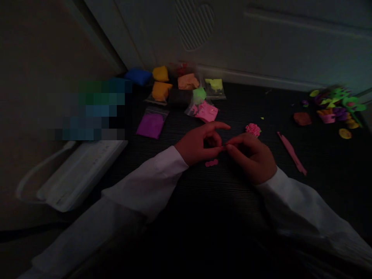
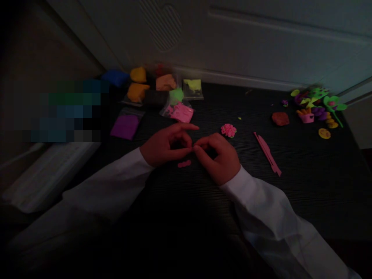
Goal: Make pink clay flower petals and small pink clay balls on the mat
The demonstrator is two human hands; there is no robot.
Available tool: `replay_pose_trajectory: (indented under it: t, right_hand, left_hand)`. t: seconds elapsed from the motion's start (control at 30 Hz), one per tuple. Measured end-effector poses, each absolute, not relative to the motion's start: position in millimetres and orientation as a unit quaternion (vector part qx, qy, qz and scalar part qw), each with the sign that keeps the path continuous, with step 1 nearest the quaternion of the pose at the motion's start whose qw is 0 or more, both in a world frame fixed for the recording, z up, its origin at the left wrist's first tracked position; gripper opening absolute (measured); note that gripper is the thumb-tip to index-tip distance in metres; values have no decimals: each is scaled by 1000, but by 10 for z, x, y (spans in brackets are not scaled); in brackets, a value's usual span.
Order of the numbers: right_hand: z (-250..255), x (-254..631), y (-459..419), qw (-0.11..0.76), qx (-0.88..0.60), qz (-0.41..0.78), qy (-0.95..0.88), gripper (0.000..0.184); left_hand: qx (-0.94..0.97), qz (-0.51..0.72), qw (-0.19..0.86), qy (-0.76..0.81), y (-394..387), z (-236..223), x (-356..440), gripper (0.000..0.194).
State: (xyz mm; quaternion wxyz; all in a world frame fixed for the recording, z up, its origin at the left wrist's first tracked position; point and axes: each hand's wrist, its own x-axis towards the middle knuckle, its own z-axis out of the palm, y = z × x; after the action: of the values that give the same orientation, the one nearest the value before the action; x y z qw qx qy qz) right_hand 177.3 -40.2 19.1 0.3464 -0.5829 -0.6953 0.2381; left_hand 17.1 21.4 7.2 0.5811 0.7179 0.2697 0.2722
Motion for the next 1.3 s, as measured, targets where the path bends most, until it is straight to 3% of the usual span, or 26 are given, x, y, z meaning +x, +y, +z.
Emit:
replay_pose_trajectory:
  t: [0.37, 1.3]
  right_hand:
    - [184, 1740, -387, 311, -572, 229, -723, 12]
    - [211, 1765, -386, 326, -588, 267, -690, 3]
  left_hand:
    - [728, 265, 570, 275, 202, 84, 177, 57]
    - [692, 286, 592, 296, 218, 90, 173, 42]
